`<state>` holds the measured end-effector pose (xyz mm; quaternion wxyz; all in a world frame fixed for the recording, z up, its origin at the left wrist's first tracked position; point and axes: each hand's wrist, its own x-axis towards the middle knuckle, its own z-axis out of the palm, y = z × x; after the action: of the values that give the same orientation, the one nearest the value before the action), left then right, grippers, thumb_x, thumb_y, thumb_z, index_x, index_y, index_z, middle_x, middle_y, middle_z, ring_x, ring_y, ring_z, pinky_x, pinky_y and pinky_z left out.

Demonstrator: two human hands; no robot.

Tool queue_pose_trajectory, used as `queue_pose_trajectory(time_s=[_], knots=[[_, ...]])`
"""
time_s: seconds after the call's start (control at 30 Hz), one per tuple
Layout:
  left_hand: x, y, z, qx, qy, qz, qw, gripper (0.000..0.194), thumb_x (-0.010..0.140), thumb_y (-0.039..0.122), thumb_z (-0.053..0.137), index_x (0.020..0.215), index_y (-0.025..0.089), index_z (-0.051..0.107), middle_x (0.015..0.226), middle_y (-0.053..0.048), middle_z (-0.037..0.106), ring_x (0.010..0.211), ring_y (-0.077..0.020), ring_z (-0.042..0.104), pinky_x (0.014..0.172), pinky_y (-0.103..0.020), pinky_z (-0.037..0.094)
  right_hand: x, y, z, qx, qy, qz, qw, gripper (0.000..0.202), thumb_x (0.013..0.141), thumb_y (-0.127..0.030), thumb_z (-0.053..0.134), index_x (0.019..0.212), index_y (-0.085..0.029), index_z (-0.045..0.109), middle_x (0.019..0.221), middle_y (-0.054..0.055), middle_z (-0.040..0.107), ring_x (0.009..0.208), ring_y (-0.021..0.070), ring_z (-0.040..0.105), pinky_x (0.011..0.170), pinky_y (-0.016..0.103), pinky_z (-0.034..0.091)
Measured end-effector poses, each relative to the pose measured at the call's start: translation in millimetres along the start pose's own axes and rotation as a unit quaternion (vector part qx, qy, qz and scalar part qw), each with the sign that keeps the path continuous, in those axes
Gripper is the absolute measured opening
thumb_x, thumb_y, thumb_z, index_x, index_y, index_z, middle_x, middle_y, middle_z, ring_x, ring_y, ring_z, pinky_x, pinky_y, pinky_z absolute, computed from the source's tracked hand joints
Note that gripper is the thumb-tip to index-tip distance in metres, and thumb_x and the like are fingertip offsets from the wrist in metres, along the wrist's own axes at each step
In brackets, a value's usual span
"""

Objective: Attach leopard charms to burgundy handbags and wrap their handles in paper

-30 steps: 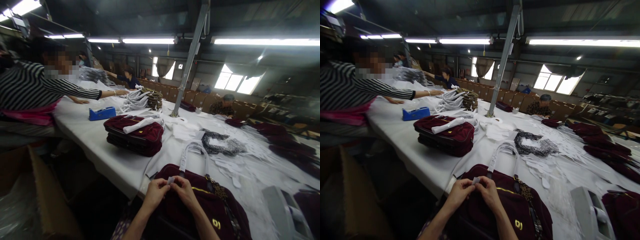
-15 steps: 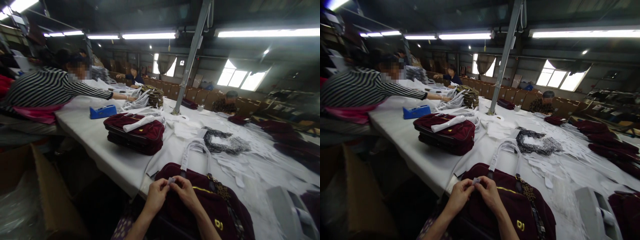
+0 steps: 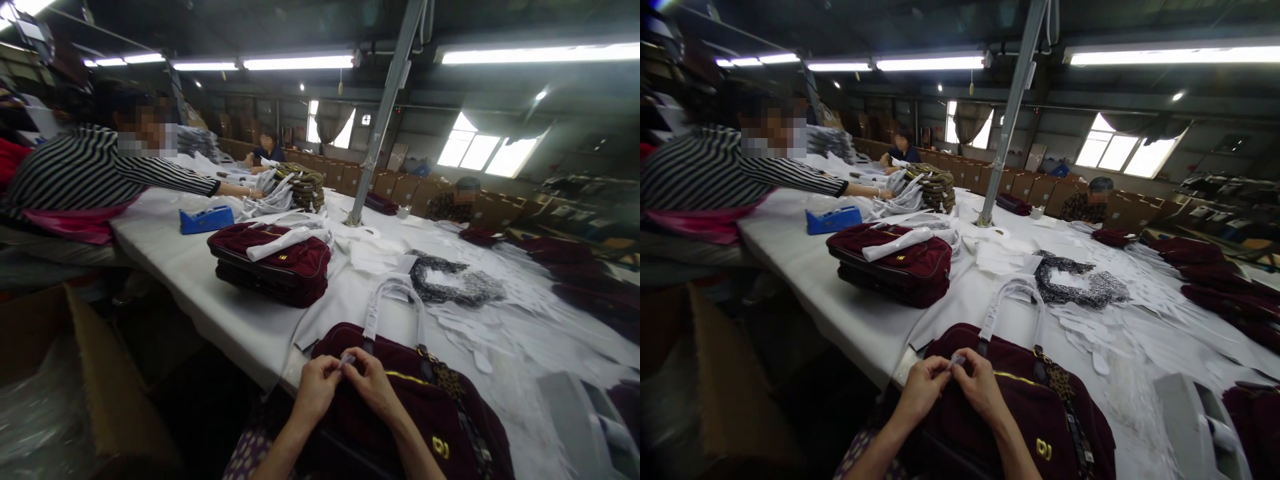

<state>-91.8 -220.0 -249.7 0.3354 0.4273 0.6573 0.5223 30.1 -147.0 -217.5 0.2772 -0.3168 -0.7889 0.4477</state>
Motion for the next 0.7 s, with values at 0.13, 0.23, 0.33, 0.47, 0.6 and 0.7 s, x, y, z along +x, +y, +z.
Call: queue_pose_trajectory(time_s=[0.13,0.23,0.33,0.47,0.6,0.7], knots=[[-1,3,-1.7,0.010,0.010,0.005,1.000,0.022,0.076,0.033,0.052,0.080,0.018,0.067,0.073,-0.003,0.066,0.059,-0.0144,0.057,0.052,-0.021,0.042,1,-2,2,-0.031,0.011,0.002,0.999,0.011,0.080,-0.023,0.050,0.075,-0.018,0.058,0.067,-0.002,0.056,0.064,0.0139,0.051,0.060,0.023,0.041],[-1,7,-2.1,0.005,0.012,-0.010,1.000,0.022,0.075,0.035,0.054,0.077,0.017,0.066,0.068,-0.002,0.066,0.059,-0.0149,0.058,0.054,-0.022,0.043,1,0,3,-0.041,0.021,0.002,0.999,0.011,0.080,-0.022,0.049,0.074,-0.018,0.057,0.065,-0.002,0.056,0.063,0.0135,0.051,0.060,0.022,0.040],[-3,11,-1.8,0.009,0.029,-0.008,1.000,0.018,0.073,0.030,0.055,0.073,0.016,0.066,0.066,-0.002,0.067,0.061,-0.0150,0.059,0.057,-0.022,0.044,0,1,2,-0.052,0.016,0.000,0.999,0.012,0.080,-0.023,0.048,0.078,-0.017,0.059,0.069,-0.001,0.059,0.065,0.0141,0.053,0.063,0.023,0.041],[-4,14,-1.8,0.025,0.041,0.006,0.999,0.016,0.074,0.026,0.053,0.072,0.016,0.066,0.069,-0.002,0.067,0.064,-0.0144,0.060,0.061,-0.021,0.044,0,2,0,-0.058,0.007,0.001,0.998,0.013,0.079,-0.022,0.049,0.080,-0.017,0.060,0.072,0.000,0.061,0.066,0.0140,0.054,0.064,0.023,0.041],[-5,13,1.6,0.040,0.057,0.011,0.998,0.014,0.075,0.026,0.054,0.074,0.017,0.066,0.072,-0.001,0.067,0.063,-0.0138,0.060,0.061,-0.021,0.044,2,5,1,-0.063,0.026,0.016,0.998,0.013,0.076,-0.021,0.049,0.074,-0.016,0.060,0.066,-0.001,0.058,0.062,0.0134,0.052,0.061,0.022,0.041],[-9,10,7.6,0.049,0.092,0.019,0.994,0.015,0.078,0.028,0.054,0.076,0.018,0.065,0.072,-0.001,0.065,0.063,-0.0132,0.059,0.060,-0.022,0.045,3,8,3,-0.050,0.042,0.036,0.997,0.012,0.073,-0.020,0.050,0.068,-0.016,0.060,0.061,-0.002,0.056,0.060,0.0128,0.051,0.058,0.022,0.040]])
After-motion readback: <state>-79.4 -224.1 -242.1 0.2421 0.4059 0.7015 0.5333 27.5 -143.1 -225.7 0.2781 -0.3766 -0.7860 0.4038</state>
